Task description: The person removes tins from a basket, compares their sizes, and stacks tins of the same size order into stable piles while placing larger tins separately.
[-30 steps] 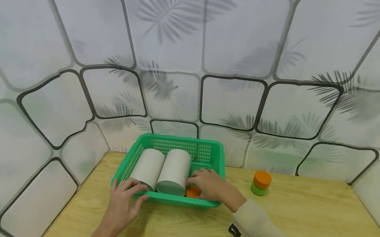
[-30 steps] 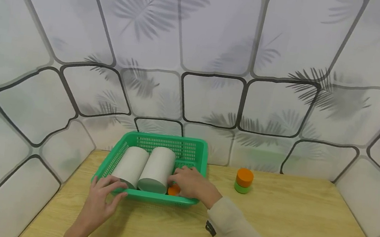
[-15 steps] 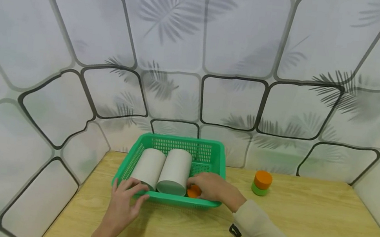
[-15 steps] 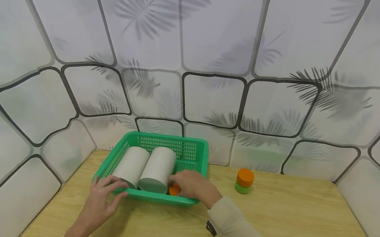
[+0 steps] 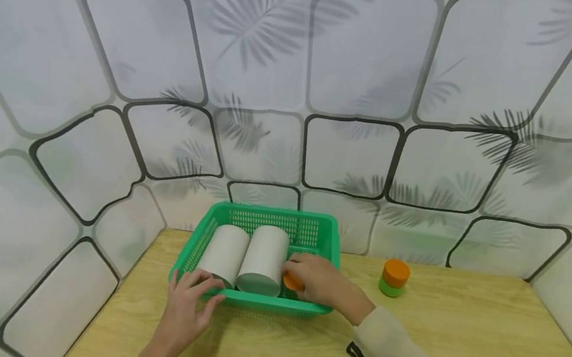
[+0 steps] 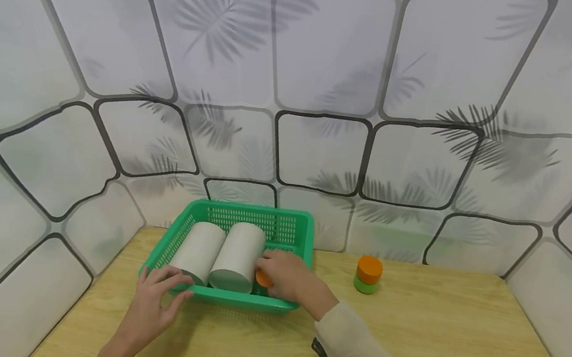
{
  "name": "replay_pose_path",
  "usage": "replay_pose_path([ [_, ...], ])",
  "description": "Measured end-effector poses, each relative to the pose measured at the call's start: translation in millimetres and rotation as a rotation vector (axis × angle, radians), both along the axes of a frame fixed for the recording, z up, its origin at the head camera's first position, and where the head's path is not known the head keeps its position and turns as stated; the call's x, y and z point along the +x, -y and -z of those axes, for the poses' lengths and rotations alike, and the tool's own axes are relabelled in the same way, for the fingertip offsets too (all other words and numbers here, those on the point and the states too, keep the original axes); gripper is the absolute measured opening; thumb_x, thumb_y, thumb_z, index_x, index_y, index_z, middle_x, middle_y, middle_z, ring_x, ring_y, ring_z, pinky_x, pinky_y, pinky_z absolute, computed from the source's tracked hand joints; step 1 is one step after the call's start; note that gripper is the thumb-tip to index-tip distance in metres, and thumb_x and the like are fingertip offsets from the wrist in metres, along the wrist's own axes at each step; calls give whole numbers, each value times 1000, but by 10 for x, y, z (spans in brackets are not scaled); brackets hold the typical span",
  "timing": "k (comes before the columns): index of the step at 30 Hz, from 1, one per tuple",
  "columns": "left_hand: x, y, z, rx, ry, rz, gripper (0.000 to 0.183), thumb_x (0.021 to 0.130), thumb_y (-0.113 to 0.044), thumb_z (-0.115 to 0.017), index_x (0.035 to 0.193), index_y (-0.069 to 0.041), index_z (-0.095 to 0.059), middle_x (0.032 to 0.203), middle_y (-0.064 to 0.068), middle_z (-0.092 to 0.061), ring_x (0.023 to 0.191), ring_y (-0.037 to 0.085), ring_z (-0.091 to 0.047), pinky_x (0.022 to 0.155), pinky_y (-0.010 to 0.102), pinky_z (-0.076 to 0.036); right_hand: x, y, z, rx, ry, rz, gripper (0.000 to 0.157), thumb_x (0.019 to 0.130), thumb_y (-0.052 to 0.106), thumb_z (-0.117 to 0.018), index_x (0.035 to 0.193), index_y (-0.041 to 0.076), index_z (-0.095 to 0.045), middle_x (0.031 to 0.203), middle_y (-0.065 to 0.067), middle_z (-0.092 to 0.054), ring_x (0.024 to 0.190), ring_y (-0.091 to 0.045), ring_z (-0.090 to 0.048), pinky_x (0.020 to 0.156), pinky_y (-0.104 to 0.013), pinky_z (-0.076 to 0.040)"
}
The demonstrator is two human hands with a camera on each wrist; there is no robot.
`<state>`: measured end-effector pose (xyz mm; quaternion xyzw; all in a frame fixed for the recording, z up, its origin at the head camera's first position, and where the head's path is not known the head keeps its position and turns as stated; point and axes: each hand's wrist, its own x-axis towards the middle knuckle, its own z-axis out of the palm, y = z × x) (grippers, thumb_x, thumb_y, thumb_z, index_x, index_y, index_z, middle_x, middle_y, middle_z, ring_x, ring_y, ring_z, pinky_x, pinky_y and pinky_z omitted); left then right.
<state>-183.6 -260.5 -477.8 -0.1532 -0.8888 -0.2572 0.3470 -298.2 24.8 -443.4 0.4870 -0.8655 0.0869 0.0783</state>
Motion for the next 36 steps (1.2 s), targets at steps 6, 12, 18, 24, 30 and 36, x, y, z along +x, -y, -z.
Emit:
replay_pose_path([
  [6,-5,11,4,3,1,8,28,71,-1,-92,90,-14,-75,96,3,-64,96,30,-63,96,89,-20,38,-63,-45,-98,-101,-15,46,78,10,-86,120,12,-67,119,-6,-64,106,-23,-64,91,-39,-55],
  [12,-6,13,3,3,4,8,29,71,-2,-92,91,-14,-75,96,3,-64,96,31,-63,96,89,-20,92,-165,-92,-151,-131,-2,47,80,13,-85,123,11,-66,124,-8,-62,111,-25,-62,90,-40,-56],
  [18,0,6,-1,-2,13,0,28,72,-2,-92,91,-14,-75,97,4,-64,97,33,-64,96,89,-20,170,-287,-100,-233,-107,23,45,84,14,-79,126,11,-65,129,-9,-59,105,-20,-62,83,-33,-57],
  [24,2,-3,-6,-1,22,-3,29,72,-2,-92,91,-14,-75,97,5,-64,98,35,-63,96,89,-20,247,-429,-129,-386,-11,20,45,84,10,-76,127,10,-64,133,-8,-55,100,-15,-60,80,-28,-57],
  [30,5,-8,-10,6,25,-1,28,72,-2,-92,91,-14,-75,97,4,-64,98,34,-63,97,89,-20,290,-571,-79,-510,35,77,48,84,11,-79,129,12,-65,134,-4,-55,106,-15,-61,85,-33,-57],
  [36,7,-4,-1,6,15,-2,29,71,-2,-92,90,-14,-75,97,4,-65,98,34,-64,97,89,-20,321,-677,-33,-652,32,57,51,78,4,-82,126,7,-67,128,-6,-58,107,-19,-61,85,-35,-57],
])
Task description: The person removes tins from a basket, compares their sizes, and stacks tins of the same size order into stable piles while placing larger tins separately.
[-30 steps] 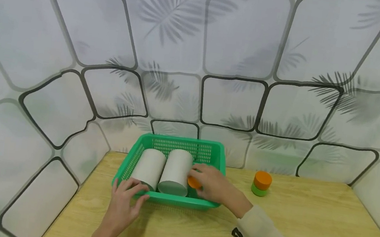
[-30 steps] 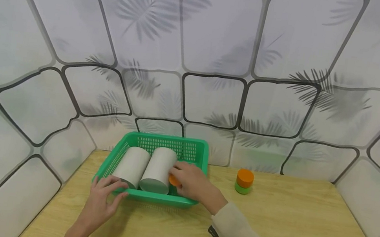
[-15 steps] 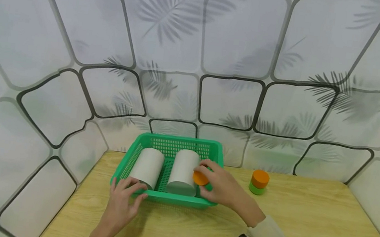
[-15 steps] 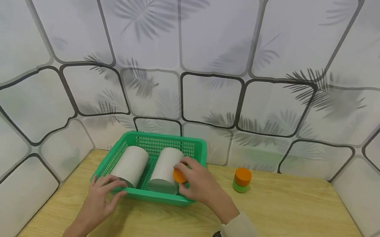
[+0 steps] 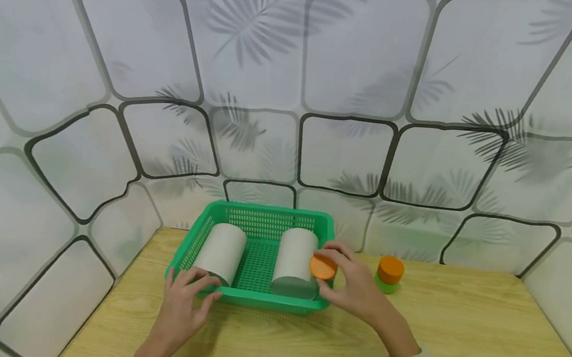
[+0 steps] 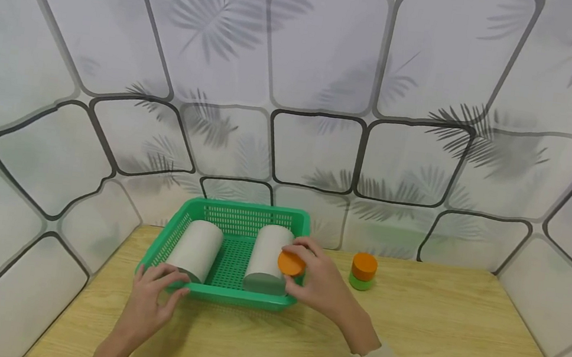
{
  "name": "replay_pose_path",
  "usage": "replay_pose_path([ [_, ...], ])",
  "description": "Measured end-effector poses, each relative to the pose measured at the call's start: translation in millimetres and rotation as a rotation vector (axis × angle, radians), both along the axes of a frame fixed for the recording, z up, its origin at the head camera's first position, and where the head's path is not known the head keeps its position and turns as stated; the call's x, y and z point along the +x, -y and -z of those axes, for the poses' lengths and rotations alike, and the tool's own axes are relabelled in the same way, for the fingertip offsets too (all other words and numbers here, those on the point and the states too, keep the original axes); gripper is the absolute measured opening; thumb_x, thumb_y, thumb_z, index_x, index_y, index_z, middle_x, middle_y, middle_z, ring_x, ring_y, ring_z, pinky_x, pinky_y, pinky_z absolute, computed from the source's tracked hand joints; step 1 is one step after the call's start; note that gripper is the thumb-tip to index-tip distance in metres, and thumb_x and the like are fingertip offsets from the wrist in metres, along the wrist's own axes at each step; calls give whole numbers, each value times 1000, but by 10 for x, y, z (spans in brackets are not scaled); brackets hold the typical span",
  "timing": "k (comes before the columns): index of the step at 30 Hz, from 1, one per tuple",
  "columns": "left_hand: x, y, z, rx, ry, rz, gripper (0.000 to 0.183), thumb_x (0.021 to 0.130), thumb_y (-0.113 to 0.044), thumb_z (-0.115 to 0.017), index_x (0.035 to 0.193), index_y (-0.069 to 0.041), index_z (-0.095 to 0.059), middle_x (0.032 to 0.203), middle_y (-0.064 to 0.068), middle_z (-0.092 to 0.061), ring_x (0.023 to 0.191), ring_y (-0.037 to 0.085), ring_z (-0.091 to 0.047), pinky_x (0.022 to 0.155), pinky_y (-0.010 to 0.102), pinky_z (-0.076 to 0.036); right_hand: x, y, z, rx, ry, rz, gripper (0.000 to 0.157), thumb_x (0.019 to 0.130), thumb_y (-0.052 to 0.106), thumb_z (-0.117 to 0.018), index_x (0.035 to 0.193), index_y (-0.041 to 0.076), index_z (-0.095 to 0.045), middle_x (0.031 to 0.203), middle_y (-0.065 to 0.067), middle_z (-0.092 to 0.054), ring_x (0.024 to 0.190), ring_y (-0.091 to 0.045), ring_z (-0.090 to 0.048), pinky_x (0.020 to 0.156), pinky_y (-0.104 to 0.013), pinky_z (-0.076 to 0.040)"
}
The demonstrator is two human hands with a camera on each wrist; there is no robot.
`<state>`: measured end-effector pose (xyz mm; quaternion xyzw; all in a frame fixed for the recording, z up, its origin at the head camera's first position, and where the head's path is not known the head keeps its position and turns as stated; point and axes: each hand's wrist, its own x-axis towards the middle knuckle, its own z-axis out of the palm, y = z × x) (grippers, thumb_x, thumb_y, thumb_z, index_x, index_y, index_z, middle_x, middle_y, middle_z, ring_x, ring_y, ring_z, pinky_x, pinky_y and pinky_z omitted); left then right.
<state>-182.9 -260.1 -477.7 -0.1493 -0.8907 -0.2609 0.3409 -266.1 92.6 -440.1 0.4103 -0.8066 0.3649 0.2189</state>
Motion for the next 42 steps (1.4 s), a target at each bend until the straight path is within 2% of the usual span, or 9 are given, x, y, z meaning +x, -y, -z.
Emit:
replay_pose_path([
  [7,-2,-6,18,1,-3,-1,29,71,-2,-92,91,-14,-75,97,4,-64,97,35,-63,96,89,-20,28,-115,38,-89,37,-15,52,77,-3,-81,126,6,-67,127,-8,-58,107,-20,-61,90,-26,-56],
  [13,-10,-19,22,9,-7,5,28,72,-2,-92,91,-14,-75,97,5,-64,97,34,-63,96,89,-20,62,-240,25,-140,51,17,55,77,-5,-85,128,5,-67,128,-8,-58,110,-20,-61,96,-19,-51],
  [19,-22,-19,21,14,-14,8,29,70,-1,-92,91,-13,-75,97,5,-65,97,34,-63,96,89,-20,93,-363,26,-178,48,66,56,76,-8,-85,127,4,-67,127,-9,-61,110,-22,-63,96,-15,-49],
  [24,-35,-8,8,17,-32,20,30,69,-1,-92,90,-13,-75,97,5,-64,96,33,-63,95,89,-20,97,-445,-9,-218,27,87,55,75,-10,-85,126,2,-67,126,-12,-63,109,-23,-63,93,-13,-49],
  [28,-29,5,3,11,-25,19,29,70,-2,-92,91,-13,-75,97,5,-64,97,34,-63,95,90,-20,93,-508,-17,-242,41,129,54,77,-9,-86,126,4,-68,128,-11,-64,110,-16,-63,90,-12,-50],
  [35,-16,29,-1,14,-6,0,28,71,-1,-92,91,-13,-76,97,5,-65,98,34,-63,96,89,-21,38,-572,103,-280,91,186,53,79,-5,-86,128,7,-69,131,-9,-65,110,-11,-64,86,-14,-53],
  [42,-13,9,1,11,-5,5,28,71,-1,-92,90,-13,-75,96,4,-64,97,32,-63,96,89,-21,2,-673,160,-371,95,188,56,76,-14,-84,127,1,-68,131,-16,-64,115,-5,-62,90,-16,-52],
])
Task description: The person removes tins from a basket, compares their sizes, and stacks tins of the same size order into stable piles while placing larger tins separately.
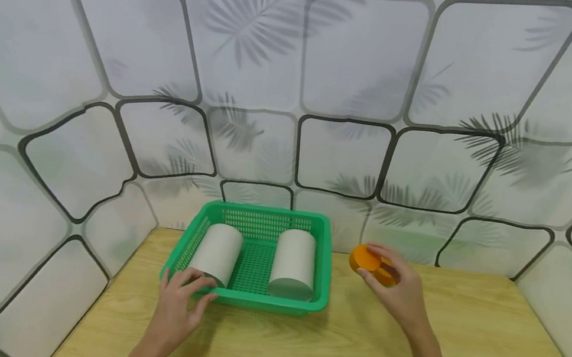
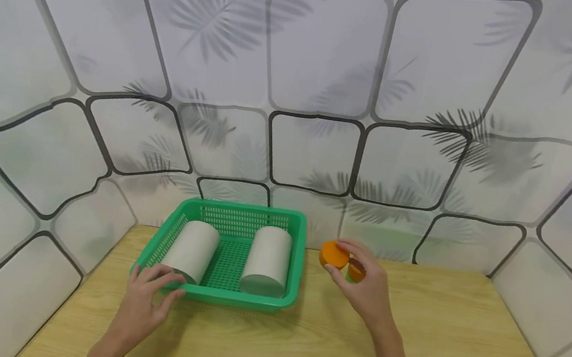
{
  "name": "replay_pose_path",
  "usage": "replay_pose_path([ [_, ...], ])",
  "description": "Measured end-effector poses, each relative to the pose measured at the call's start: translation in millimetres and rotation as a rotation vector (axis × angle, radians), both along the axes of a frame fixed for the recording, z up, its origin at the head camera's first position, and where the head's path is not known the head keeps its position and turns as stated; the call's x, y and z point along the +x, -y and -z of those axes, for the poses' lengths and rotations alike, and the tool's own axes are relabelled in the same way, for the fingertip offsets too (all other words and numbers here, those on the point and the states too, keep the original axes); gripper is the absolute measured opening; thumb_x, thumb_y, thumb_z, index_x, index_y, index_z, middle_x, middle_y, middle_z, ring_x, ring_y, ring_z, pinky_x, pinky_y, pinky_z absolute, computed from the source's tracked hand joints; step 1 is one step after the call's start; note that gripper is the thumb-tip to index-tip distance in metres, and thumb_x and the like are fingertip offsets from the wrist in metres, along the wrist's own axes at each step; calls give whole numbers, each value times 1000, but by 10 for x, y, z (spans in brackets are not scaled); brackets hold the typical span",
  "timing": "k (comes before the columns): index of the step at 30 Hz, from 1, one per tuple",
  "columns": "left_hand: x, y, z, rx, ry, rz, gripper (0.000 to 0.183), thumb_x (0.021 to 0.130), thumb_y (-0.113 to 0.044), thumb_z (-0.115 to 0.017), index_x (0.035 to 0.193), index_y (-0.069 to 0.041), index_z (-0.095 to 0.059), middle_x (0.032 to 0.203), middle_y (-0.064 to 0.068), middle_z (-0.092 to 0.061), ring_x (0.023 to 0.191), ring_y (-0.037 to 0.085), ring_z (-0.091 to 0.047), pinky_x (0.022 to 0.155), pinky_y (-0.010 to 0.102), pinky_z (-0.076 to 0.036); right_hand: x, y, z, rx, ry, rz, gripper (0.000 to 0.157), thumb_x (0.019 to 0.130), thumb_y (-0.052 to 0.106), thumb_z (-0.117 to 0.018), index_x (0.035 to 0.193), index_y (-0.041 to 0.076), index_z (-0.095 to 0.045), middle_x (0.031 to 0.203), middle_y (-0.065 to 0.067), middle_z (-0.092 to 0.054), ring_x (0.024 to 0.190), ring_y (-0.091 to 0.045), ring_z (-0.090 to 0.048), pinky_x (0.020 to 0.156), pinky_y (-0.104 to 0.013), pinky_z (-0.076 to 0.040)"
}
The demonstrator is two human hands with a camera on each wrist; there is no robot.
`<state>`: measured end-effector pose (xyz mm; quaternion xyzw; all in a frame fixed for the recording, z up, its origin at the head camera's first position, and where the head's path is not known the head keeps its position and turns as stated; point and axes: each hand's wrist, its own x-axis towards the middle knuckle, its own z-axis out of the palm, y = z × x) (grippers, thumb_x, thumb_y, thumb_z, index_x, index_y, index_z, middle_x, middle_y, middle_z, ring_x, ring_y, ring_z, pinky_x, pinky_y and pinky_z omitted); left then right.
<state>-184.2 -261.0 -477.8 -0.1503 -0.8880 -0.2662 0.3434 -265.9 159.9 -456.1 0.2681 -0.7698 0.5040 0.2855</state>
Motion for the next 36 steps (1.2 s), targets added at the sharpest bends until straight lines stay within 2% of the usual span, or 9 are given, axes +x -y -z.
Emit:
replay_pose_path([
  [4,0,3,11,3,-5,3,27,72,-2,-91,91,-13,-75,97,4,-64,97,33,-63,97,88,-21,-25,-73,10,-30,-6,10,54,77,-16,-82,127,-2,-69,130,-18,-64,118,-3,-61,93,-17,-52],
  [12,5,13,13,-4,-9,2,28,71,-2,-92,90,-14,-75,96,4,-64,96,33,-64,95,89,-21,-46,-184,78,-121,68,10,48,83,-13,-79,128,0,-69,133,-19,-62,120,-8,-60,96,-18,-51],
  [19,0,3,14,-3,-5,-1,29,71,-1,-92,90,-13,-75,97,4,-64,97,33,-63,95,89,-21,-88,-260,117,-181,71,6,47,83,-16,-77,127,-5,-67,130,-23,-61,119,-10,-59,97,-19,-50],
  [28,-3,-3,20,-3,-4,1,30,71,0,-92,91,-14,-75,98,4,-64,98,34,-63,95,89,-21,-106,-323,161,-236,106,105,45,81,-15,-79,124,-7,-68,128,-24,-63,115,-8,-61,94,-18,-51],
  [36,2,-4,11,-10,-7,3,32,70,0,-92,92,-14,-74,99,5,-65,99,34,-63,95,89,-21,-155,-338,231,-264,116,132,42,82,-21,-74,123,-15,-65,131,-33,-60,117,-12,-61,95,-19,-52],
])
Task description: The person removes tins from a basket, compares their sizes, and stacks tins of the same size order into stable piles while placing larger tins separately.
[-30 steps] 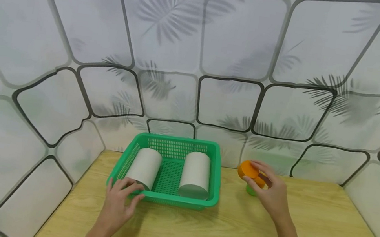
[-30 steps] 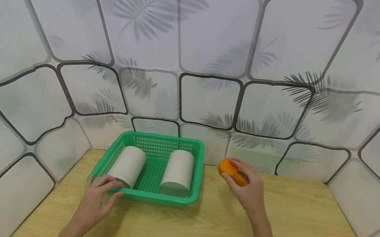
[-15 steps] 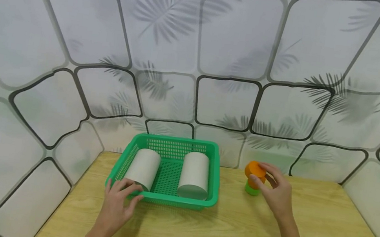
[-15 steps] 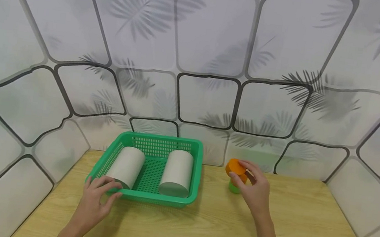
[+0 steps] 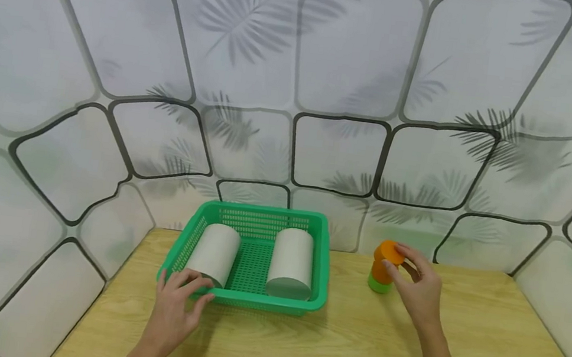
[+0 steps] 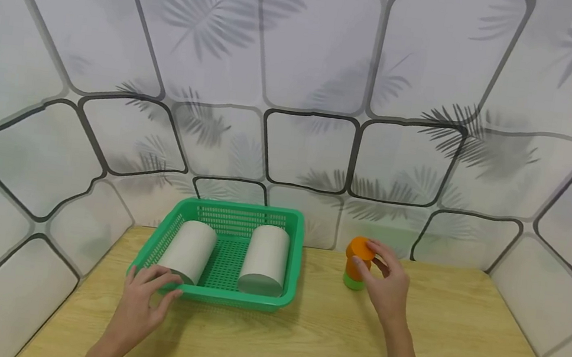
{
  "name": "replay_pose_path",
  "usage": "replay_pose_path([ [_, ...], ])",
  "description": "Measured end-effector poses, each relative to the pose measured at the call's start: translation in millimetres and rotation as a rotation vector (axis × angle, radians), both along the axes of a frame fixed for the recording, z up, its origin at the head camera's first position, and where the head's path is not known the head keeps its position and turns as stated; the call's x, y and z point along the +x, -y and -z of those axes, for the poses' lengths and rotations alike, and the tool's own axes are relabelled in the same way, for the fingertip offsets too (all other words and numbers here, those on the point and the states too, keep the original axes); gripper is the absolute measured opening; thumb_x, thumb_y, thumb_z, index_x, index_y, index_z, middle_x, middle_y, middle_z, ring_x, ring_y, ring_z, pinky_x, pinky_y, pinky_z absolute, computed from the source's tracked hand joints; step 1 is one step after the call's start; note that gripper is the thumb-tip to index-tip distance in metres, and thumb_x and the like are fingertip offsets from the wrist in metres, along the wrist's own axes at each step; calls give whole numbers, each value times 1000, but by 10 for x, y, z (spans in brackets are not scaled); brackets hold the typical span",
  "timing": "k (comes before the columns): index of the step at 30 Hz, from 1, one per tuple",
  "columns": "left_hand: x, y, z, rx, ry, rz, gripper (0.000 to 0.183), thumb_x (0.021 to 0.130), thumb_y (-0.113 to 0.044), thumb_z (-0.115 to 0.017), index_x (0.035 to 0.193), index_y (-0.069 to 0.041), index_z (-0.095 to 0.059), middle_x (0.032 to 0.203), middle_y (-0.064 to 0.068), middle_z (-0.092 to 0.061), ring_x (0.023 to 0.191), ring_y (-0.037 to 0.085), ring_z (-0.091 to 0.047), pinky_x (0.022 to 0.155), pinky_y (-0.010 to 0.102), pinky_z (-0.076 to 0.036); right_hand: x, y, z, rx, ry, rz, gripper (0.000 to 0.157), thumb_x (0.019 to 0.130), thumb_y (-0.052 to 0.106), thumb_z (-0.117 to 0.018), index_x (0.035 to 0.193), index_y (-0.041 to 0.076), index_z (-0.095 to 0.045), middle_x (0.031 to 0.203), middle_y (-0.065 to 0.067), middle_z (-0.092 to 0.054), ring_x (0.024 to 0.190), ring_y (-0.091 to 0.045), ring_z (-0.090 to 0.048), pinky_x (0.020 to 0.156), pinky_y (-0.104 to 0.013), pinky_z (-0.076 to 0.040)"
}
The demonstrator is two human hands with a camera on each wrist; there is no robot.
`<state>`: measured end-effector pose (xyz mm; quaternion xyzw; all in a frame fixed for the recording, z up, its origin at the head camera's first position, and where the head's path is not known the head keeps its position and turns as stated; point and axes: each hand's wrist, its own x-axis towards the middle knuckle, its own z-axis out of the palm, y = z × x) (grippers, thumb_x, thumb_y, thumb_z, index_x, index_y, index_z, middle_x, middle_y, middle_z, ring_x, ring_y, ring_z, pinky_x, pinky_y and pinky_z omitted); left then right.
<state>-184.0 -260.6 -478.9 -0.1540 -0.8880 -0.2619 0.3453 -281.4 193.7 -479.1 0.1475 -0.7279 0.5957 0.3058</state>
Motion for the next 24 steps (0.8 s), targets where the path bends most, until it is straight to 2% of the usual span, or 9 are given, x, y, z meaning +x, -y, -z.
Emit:
replay_pose_path([
  [7,8,5,5,7,-20,10,34,68,2,-92,92,-13,-74,98,7,-65,98,36,-63,95,90,-20,-40,-21,46,9,18,20,42,82,-18,-76,123,-11,-67,131,-27,-62,118,-7,-59,95,-16,-50],
  [14,5,-3,4,11,-13,17,33,69,2,-91,92,-13,-74,99,7,-65,99,36,-62,95,90,-20,-77,-45,130,73,13,79,40,80,-18,-78,118,-14,-67,127,-32,-63,115,-8,-62,94,-15,-50],
  [21,4,-5,6,13,-8,16,33,69,2,-91,92,-13,-74,99,6,-64,98,36,-61,95,90,-20,-64,-33,119,87,48,94,42,81,-12,-81,120,-9,-70,129,-23,-66,115,-4,-60,94,-14,-49],
  [24,1,3,10,11,-7,18,33,69,1,-91,93,-13,-74,99,6,-64,98,36,-61,95,90,-20,-35,-5,77,97,44,108,41,80,-13,-81,119,-11,-70,128,-25,-66,114,-6,-61,94,-13,-49],
])
